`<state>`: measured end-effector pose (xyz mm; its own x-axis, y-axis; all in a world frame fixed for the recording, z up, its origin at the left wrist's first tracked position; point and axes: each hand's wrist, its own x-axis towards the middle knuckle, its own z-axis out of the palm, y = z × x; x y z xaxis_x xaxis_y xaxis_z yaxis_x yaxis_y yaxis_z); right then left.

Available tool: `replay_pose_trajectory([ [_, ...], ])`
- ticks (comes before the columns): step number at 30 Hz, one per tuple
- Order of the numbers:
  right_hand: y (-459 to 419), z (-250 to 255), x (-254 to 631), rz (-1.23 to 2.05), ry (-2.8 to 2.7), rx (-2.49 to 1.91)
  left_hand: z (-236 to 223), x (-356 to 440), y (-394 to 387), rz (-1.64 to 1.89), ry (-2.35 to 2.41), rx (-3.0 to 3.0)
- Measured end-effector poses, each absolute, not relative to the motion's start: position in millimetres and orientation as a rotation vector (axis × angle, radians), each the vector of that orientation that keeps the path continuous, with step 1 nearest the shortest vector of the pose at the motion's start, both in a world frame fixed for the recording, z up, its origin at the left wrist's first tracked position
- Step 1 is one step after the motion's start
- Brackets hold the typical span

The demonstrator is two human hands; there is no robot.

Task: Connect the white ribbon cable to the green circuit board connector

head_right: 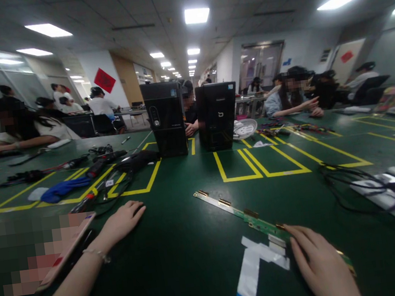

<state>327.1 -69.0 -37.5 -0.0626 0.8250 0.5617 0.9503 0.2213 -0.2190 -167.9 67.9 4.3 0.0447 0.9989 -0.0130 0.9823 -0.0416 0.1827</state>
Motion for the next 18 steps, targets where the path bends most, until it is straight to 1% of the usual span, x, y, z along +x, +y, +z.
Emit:
replay_pose_trajectory([
  [5,-56,-30,320,-0.031,-2.039,-1.421,2,-169,68,0.202,2.071,2.164],
  [10,-55,-40,319,0.148,-2.077,-1.465,3,-166,67,0.176,2.076,2.197],
  [14,-57,-43,316,0.178,-2.092,-1.603,7,-163,65,0.156,2.102,2.172],
  [18,-56,-38,313,0.143,-2.069,-1.636,11,-160,63,0.142,2.093,2.154],
])
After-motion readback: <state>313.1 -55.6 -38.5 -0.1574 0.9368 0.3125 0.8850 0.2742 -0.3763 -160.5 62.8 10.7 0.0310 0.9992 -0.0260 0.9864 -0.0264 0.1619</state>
